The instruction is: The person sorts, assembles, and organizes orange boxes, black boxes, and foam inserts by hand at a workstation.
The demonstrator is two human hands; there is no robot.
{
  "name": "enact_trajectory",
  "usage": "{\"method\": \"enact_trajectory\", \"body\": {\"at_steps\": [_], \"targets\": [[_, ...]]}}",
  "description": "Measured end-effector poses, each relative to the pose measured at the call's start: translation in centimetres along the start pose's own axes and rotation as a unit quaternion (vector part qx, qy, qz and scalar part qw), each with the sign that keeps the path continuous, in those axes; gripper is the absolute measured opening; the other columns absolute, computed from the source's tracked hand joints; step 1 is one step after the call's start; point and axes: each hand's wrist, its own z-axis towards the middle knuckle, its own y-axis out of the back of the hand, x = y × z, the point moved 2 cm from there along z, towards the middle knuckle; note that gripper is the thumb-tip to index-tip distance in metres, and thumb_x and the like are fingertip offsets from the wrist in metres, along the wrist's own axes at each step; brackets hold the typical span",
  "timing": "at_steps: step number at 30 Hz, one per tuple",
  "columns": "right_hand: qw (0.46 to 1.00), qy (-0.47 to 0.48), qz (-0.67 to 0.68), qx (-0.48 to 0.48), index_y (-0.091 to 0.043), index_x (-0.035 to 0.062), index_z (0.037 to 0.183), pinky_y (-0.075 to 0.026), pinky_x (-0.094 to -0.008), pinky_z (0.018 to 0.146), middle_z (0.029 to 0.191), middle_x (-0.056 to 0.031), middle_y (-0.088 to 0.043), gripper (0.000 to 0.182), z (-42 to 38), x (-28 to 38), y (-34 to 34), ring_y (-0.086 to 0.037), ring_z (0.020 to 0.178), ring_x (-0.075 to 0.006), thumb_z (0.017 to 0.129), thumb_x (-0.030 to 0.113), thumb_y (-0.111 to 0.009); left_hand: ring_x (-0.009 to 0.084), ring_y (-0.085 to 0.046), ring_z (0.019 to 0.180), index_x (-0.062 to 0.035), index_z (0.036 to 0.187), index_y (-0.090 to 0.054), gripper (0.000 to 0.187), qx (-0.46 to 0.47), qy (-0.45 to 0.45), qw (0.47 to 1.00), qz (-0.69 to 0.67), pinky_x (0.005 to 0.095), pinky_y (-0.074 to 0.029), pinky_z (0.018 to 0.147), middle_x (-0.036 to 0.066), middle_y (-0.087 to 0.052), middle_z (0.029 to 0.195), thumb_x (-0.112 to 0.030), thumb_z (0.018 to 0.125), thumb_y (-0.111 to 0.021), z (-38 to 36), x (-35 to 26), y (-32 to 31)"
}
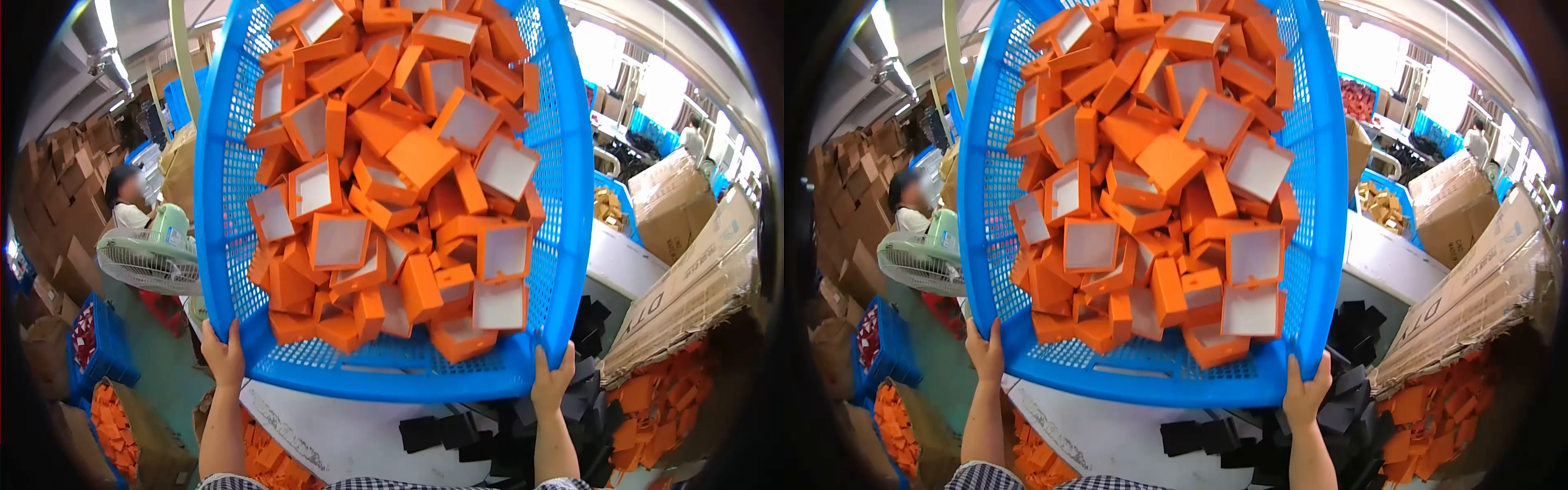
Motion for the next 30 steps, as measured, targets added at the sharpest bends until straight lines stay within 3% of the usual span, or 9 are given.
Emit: {"method": "enact_trajectory", "body": {"at_steps": [8, 14, 17, 18, 20, 21, 23, 28, 30], "targets": [[0.988, 0.126, -0.089, -0.013, -0.05, 0.0003, 0.107, -0.046, -0.0365, 0.063, 0.08, -0.0134, -0.058, 0.027, 8.3, -8.4, -6.6, -0.057, 0.068, -0.0217, 0.096, 0.018, -0.066, 0.0351, -0.066, 0.077, 0.0012, 0.1, -0.054, 0.029, -0.054, 0.021, 0.998, -0.023, 0.0421, -0.049, 0.069, 0.02, -0.067, 0.087, -0.024, 0.095, -0.067, 0.4, 3.5, -10.2], [0.986, 0.079, -0.144, 0.007, -0.049, 0.0003, 0.109, -0.048, -0.0478, 0.067, 0.086, -0.025, -0.064, 0.032, 13.0, -18.1, -11.7, -0.062, 0.074, -0.0442, 0.098, 0.026, -0.064, 0.0415, -0.065, 0.083, 0.0024, 0.107, -0.052, 0.036, -0.065, 0.013, 0.998, 0.018, 0.0458, -0.049, 0.073, 0.024, -0.066, 0.093, -0.031, 0.099, -0.062, 1.1, 7.3, -18.5], [0.966, 0.0, -0.221, 0.135, -0.042, -0.0009, 0.118, -0.049, -0.0531, 0.071, 0.086, -0.0294, -0.066, 0.039, 13.7, -20.6, -12.8, -0.063, 0.082, -0.051, 0.1, 0.028, -0.061, 0.0496, -0.06, 0.094, 0.0044, 0.116, -0.044, 0.041, 0.001, 0.063, 0.997, 0.041, 0.05, -0.047, 0.08, 0.031, -0.062, 0.103, -0.032, 0.101, -0.057, 1.3, 9.8, -21.6], [0.965, -0.002, -0.221, 0.138, -0.042, -0.0009, 0.118, -0.049, -0.0531, 0.071, 0.086, -0.0294, -0.066, 0.039, 13.9, -20.9, -13.1, -0.063, 0.082, -0.051, 0.1, 0.028, -0.061, 0.0496, -0.06, 0.094, 0.0044, 0.116, -0.044, 0.041, 0.003, 0.065, 0.997, 0.044, 0.05, -0.047, 0.08, 0.031, -0.062, 0.103, -0.032, 0.101, -0.057, 1.1, 10.9, -22.3], [0.942, -0.238, -0.12, 0.202, -0.041, -0.0046, 0.118, -0.05, -0.0533, 0.07, 0.084, -0.029, -0.065, 0.04, 14.2, -20.8, -13.7, -0.063, 0.08, -0.0521, 0.1, 0.026, -0.059, 0.0496, -0.06, 0.082, 0.0023, 0.109, -0.04, 0.035, 0.044, 0.08, 0.995, 0.038, 0.0512, -0.047, 0.073, 0.031, -0.061, 0.094, -0.029, 0.102, -0.055, 0.7, 12.3, -23.8], [0.943, -0.237, -0.119, 0.201, -0.041, -0.0046, 0.118, -0.05, -0.0533, 0.07, 0.084, -0.029, -0.065, 0.04, 14.0, -21.9, -14.2, -0.063, 0.08, -0.0521, 0.1, 0.026, -0.059, 0.0507, -0.06, 0.082, 0.0035, 0.111, -0.038, 0.036, 0.045, 0.062, 0.996, 0.047, 0.0516, -0.047, 0.074, 0.033, -0.061, 0.095, -0.028, 0.102, -0.054, 0.3, 13.0, -24.4], [0.945, -0.013, -0.258, 0.202, -0.043, -0.0081, 0.113, -0.051, -0.0538, 0.067, 0.082, -0.0305, -0.065, 0.039, 12.8, -24.0, -14.5, -0.064, 0.078, -0.0521, 0.099, 0.023, -0.061, 0.0507, -0.061, 0.083, 0.0039, 0.112, -0.037, 0.036, 0.055, 0.057, 0.996, 0.03, 0.0517, -0.047, 0.075, 0.033, -0.061, 0.096, -0.027, 0.102, -0.054, 0.5, 15.4, -24.7], [0.945, 0.007, -0.256, 0.205, -0.048, -0.0073, 0.111, -0.053, -0.0449, 0.063, 0.076, -0.0201, -0.066, 0.037, 8.9, -27.4, -14.9, -0.069, 0.071, -0.0351, 0.098, 0.024, -0.063, 0.0466, -0.063, 0.095, 0.0057, 0.12, -0.048, 0.032, 0.13, 0.064, 0.988, 0.059, 0.0493, -0.049, 0.083, 0.028, -0.065, 0.101, -0.018, 0.099, -0.055, -1.4, 19.5, -24.5], [0.94, -0.016, -0.259, 0.223, -0.05, -0.0073, 0.116, -0.055, -0.0438, 0.07, 0.084, -0.0189, -0.069, 0.039, 8.9, -24.7, -15.4, -0.069, 0.079, -0.0335, 0.102, 0.028, -0.057, 0.0429, -0.065, 0.098, 0.0009, 0.111, -0.059, 0.02, 0.071, -0.157, 0.984, -0.04, 0.046, -0.051, 0.084, 0.023, -0.067, 0.103, -0.011, 0.095, -0.058, -3.0, 22.8, -25.7]]}}
